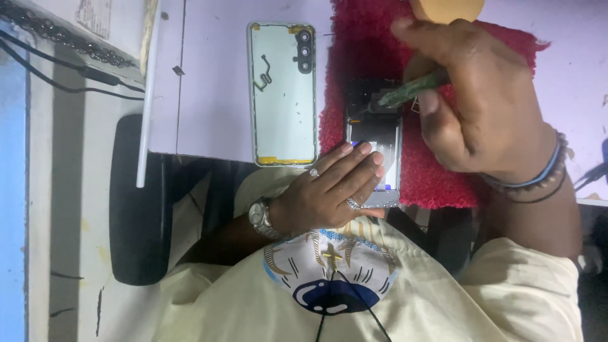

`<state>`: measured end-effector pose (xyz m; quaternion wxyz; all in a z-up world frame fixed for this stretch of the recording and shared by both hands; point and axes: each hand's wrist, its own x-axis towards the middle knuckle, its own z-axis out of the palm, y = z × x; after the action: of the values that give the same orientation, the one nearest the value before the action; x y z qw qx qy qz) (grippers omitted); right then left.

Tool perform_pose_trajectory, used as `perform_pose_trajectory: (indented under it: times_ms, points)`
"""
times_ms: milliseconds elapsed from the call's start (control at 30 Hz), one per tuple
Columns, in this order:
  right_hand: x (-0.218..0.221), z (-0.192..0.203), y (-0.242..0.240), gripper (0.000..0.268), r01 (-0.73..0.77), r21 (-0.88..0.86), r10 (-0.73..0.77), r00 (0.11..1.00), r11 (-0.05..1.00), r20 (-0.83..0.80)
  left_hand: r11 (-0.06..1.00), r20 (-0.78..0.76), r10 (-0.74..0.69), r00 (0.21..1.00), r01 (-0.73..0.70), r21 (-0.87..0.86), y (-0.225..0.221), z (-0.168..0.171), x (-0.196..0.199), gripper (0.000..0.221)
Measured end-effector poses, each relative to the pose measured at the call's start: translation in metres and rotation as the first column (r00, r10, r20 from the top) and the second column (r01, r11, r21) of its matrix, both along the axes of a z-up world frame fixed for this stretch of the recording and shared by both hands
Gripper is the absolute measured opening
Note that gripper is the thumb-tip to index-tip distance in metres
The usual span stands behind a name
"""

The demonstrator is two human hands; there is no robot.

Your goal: Repairing a smartphone by using a precision screwdriver to work on internal components

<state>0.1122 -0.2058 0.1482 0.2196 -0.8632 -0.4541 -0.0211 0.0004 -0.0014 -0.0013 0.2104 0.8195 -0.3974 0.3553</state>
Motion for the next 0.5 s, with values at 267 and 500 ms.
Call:
perform_pose_trajectory:
  times_ms: [267, 500]
  points:
    - [0.000, 0.013, 0.010, 0.031, -0.063, -0.041, 0.064, 0.998, 0.997, 0.006, 1.000, 0.003, 0.001, 1.000, -0.001, 0.010, -0.001, -0.003, -0.002, 0.076]
    - [-0.003, 0.014, 0.011, 0.034, -0.059, -0.035, 0.058, 0.998, 0.998, -0.031, 1.000, -0.003, 0.006, 1.000, -0.006, 0.013, -0.001, 0.001, -0.003, 0.077]
